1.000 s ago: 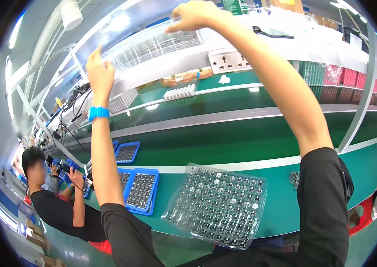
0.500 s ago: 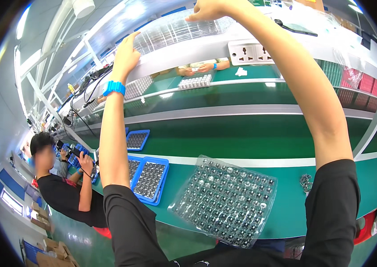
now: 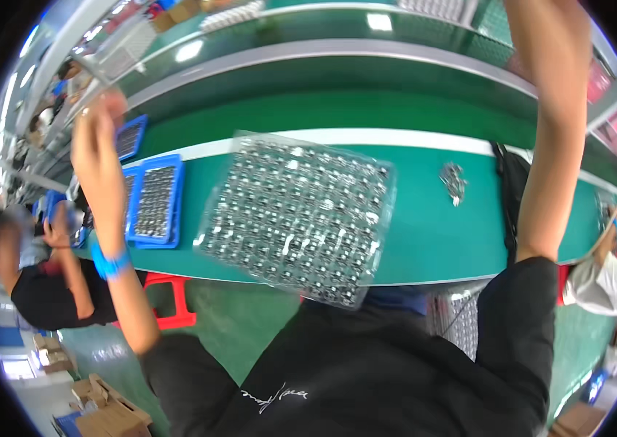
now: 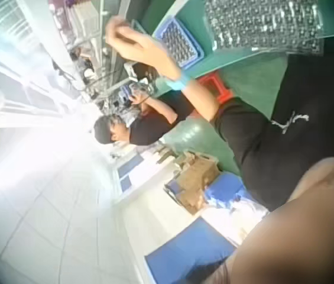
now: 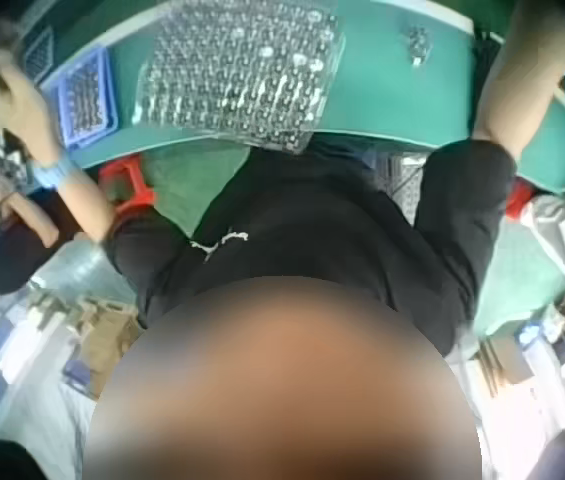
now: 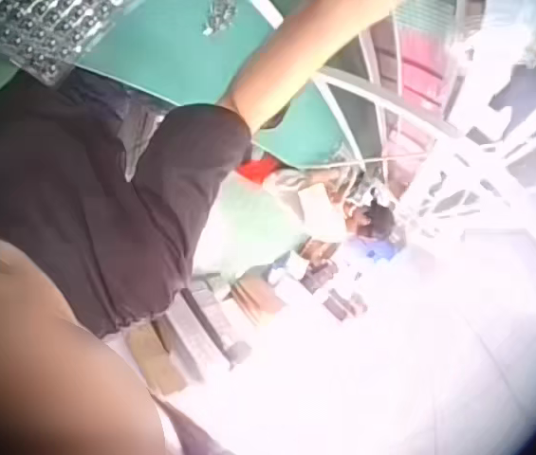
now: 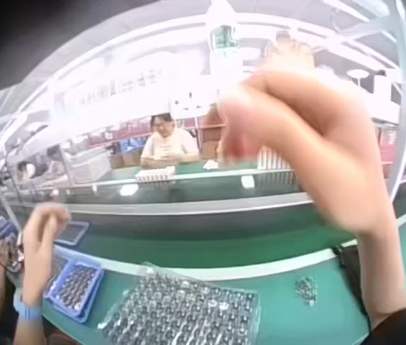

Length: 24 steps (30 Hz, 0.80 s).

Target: Assembling small electronic components into a tray on a production line.

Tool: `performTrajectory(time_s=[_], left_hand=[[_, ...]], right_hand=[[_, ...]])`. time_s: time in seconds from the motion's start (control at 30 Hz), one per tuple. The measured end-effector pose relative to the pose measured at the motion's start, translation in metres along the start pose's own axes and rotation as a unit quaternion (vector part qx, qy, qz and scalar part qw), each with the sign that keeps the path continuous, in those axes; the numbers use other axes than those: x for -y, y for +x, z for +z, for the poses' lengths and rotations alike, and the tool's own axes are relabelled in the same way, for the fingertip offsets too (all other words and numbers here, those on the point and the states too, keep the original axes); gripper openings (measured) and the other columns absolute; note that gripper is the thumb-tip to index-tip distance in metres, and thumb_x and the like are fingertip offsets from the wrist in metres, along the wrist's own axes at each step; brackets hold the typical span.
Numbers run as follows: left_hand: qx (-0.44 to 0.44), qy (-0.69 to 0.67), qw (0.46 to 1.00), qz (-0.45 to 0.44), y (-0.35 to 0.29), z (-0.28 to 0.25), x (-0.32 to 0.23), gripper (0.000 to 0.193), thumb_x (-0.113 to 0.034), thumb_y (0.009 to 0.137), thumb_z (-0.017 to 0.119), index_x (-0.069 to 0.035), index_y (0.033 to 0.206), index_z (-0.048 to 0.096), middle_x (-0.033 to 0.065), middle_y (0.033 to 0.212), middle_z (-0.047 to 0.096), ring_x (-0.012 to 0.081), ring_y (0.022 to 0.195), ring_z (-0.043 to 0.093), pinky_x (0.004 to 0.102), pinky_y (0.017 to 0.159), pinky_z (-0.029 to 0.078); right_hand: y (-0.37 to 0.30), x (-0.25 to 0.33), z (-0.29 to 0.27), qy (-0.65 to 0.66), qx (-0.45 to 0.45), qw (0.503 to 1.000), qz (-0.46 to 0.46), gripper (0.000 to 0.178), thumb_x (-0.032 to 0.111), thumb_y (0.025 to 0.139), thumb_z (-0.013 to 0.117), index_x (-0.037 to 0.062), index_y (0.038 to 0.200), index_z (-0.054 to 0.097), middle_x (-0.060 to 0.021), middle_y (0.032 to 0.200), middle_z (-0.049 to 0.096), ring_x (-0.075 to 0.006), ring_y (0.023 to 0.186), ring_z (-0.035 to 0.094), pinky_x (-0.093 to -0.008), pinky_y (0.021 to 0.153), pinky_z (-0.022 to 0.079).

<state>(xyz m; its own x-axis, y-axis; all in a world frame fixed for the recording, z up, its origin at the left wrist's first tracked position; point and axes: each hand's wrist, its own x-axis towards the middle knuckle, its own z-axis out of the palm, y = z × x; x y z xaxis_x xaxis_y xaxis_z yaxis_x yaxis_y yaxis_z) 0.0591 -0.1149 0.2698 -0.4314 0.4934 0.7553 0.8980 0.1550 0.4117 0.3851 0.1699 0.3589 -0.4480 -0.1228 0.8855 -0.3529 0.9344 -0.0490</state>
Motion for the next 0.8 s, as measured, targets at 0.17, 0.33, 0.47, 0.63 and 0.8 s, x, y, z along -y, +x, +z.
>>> performTrajectory(time_s=[0.17, 0.33, 0.47, 0.63, 0.8], left_hand=[[0.214, -0.006, 0.966, -0.144, -0.188, 0.025, 0.034, 0.042, -0.023, 0.109, 0.052, 0.002, 0.142, 0.056, 0.0178, 0.145, 0.059, 0.0276, 0.137, 0.053, 0.0385, 0.115, 0.037], [0.214, -0.022, 0.941, -0.26, -0.255, 0.041, 0.043, 0.048, -0.023, 0.111, 0.051, 0.003, 0.151, 0.047, 0.0184, 0.155, 0.049, 0.0279, 0.142, 0.048, 0.0391, 0.119, 0.035], [0.125, -0.096, 0.939, -0.305, -0.265, 0.036, 0.053, 0.046, -0.02, 0.11, 0.052, 0.004, 0.149, 0.048, 0.0216, 0.151, 0.053, 0.0276, 0.14, 0.051, 0.0382, 0.117, 0.038], [0.154, -0.119, 0.924, -0.329, -0.255, 0.038, 0.047, 0.044, -0.02, 0.11, 0.053, 0.004, 0.147, 0.05, 0.021, 0.15, 0.054, 0.027, 0.138, 0.052, 0.0375, 0.116, 0.04], [0.161, -0.046, 0.955, -0.245, -0.222, 0.004, 0.026, 0.038, -0.019, 0.109, 0.053, 0.0, 0.142, 0.057, 0.0179, 0.149, 0.055, 0.0281, 0.137, 0.054, 0.0395, 0.114, 0.042]], right_hand=[[-0.206, 0.042, 0.043, -0.012, 0.225, 0.942, 0.25, 0.033, 0.024, 0.096, 0.071, 0.0033, 0.122, 0.069, -0.0133, 0.111, 0.069, -0.032, 0.092, 0.069, -0.0378, 0.079, 0.056], [-0.304, 0.104, 0.09, 0.023, 0.233, 0.808, 0.541, 0.055, 0.032, 0.097, 0.07, 0.0039, 0.143, 0.055, -0.0128, 0.113, 0.063, -0.0314, 0.096, 0.066, -0.0412, 0.08, 0.054], [-0.31, 0.113, 0.131, 0.023, 0.175, 0.821, 0.543, 0.058, 0.033, 0.099, 0.068, 0.0003, 0.144, 0.053, -0.0141, 0.108, 0.061, -0.0334, 0.089, 0.065, -0.044, 0.077, 0.053], [-0.305, 0.086, 0.141, -0.061, 0.147, 0.829, 0.537, 0.051, 0.022, 0.098, 0.066, 0.0, 0.142, 0.054, -0.0154, 0.108, 0.06, -0.0369, 0.093, 0.067, -0.0467, 0.079, 0.054], [-0.28, 0.075, 0.115, -0.114, 0.066, 0.861, 0.491, 0.041, 0.017, 0.096, 0.067, 0.0072, 0.135, 0.062, -0.0129, 0.101, 0.064, -0.0342, 0.092, 0.067, -0.044, 0.079, 0.055]])
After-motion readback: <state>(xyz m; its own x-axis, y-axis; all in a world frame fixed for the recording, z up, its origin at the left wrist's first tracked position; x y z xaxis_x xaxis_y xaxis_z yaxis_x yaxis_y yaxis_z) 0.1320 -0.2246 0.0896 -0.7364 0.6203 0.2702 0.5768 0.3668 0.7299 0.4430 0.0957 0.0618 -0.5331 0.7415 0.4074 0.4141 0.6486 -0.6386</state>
